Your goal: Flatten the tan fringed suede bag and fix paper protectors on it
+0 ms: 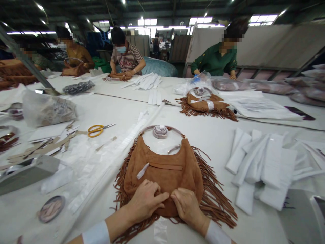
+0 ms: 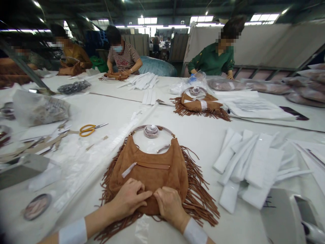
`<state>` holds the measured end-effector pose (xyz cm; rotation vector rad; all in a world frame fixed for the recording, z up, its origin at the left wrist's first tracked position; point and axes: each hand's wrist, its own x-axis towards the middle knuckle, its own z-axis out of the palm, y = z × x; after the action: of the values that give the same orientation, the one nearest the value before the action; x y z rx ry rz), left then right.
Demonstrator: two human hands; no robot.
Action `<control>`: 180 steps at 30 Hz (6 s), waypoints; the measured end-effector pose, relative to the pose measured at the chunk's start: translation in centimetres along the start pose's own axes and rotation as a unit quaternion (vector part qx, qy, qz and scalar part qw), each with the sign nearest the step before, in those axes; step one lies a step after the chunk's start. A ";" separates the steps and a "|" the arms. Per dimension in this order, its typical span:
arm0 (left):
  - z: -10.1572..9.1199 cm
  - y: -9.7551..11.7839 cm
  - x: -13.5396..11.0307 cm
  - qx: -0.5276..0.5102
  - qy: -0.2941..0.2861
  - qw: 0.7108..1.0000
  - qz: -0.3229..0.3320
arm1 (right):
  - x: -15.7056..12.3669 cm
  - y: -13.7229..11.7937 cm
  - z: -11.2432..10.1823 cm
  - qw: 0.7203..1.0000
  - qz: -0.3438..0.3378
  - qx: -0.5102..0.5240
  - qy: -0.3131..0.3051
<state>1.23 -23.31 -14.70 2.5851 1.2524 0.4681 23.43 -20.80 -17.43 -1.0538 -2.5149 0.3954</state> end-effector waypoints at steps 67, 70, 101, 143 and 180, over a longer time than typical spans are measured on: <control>-2.8 0.5 0.6 -0.040 -0.220 0.970 -0.094 | -1.3 -2.3 -3.0 0.984 0.039 -0.021 -0.171; -3.0 -0.3 0.7 -0.114 -0.225 0.961 -0.114 | -1.1 -2.6 -3.4 0.981 0.048 -0.016 -0.186; -1.0 -4.9 -3.9 0.035 -0.109 0.968 -0.225 | 0.1 2.6 -2.4 0.987 0.120 0.096 -0.038; -1.5 -4.8 -4.2 0.015 -0.155 0.969 -0.193 | -1.2 0.6 -4.2 0.965 0.182 0.042 -0.187; -0.2 -2.3 -2.7 -0.001 -0.094 0.995 0.024 | 0.8 0.8 -2.0 0.994 0.060 0.033 -0.088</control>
<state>-2.10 -24.04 -15.79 2.5923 1.1292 0.2273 24.30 -19.42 -15.83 -1.1959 -2.5771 0.6271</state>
